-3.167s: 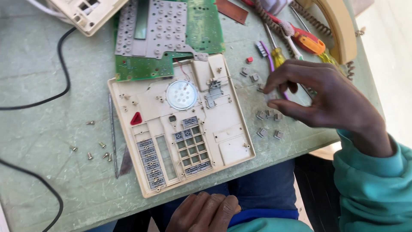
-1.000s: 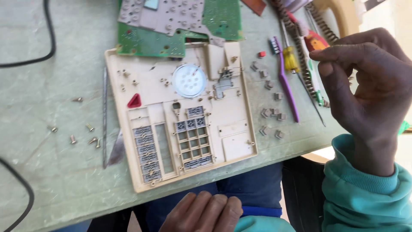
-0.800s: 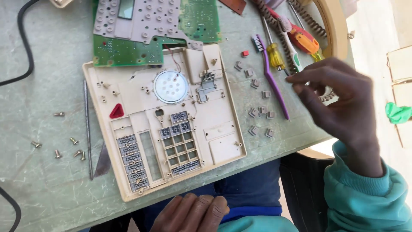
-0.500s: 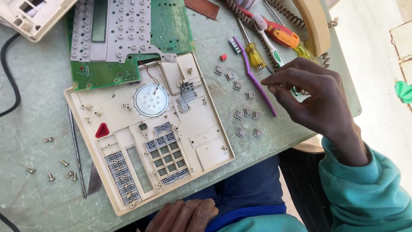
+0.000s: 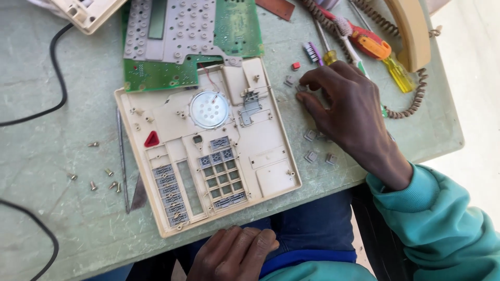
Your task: Assembling a telephone keypad by placing individual buttons into the plastic housing and using a small tool for alignment.
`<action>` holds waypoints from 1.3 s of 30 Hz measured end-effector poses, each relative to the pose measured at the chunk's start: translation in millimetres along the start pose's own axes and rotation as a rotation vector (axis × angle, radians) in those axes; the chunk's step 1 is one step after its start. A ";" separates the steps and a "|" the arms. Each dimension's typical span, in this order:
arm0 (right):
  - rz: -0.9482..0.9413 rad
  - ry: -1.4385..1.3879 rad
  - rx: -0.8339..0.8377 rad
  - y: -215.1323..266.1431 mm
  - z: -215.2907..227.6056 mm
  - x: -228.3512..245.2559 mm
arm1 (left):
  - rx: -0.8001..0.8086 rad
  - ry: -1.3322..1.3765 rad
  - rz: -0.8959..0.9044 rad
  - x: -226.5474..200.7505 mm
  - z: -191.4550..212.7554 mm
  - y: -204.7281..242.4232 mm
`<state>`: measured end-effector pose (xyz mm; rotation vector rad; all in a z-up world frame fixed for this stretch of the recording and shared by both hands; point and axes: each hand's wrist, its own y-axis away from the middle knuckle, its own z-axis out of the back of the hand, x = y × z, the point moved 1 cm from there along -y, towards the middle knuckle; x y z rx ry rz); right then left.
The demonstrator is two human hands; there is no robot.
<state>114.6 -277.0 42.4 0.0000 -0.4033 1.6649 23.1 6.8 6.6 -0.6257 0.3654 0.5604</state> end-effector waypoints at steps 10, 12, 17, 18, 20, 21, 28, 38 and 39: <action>0.128 -0.014 0.004 3.6 9.5 1.6 | 0.043 0.108 0.014 -4.3 9.5 2.9; 0.116 -0.024 0.021 3.9 7.8 4.0 | -0.030 0.033 -0.020 -4.1 11.9 -1.1; 0.104 -0.044 0.038 3.9 17.1 7.0 | -0.044 0.105 0.041 -7.7 12.8 -2.4; 0.084 -0.103 0.019 3.4 19.1 8.5 | -0.084 0.062 0.037 -6.8 10.9 -2.1; 0.078 -0.114 0.002 3.9 24.6 8.5 | -0.118 -0.001 -0.008 -3.5 5.7 -1.0; 0.071 -0.138 -0.013 4.3 26.5 8.8 | -0.143 -0.070 -0.046 -2.4 3.6 0.1; 0.219 -0.100 0.028 5.3 6.0 -1.4 | -0.129 -0.043 -0.045 -2.2 2.5 -0.1; 0.066 -0.947 0.132 20.7 13.1 -4.9 | -0.144 -0.031 -0.016 -4.5 6.6 -2.3; 0.045 -1.020 0.149 22.0 12.2 -4.0 | -0.161 -0.056 -0.019 -4.7 7.0 -3.0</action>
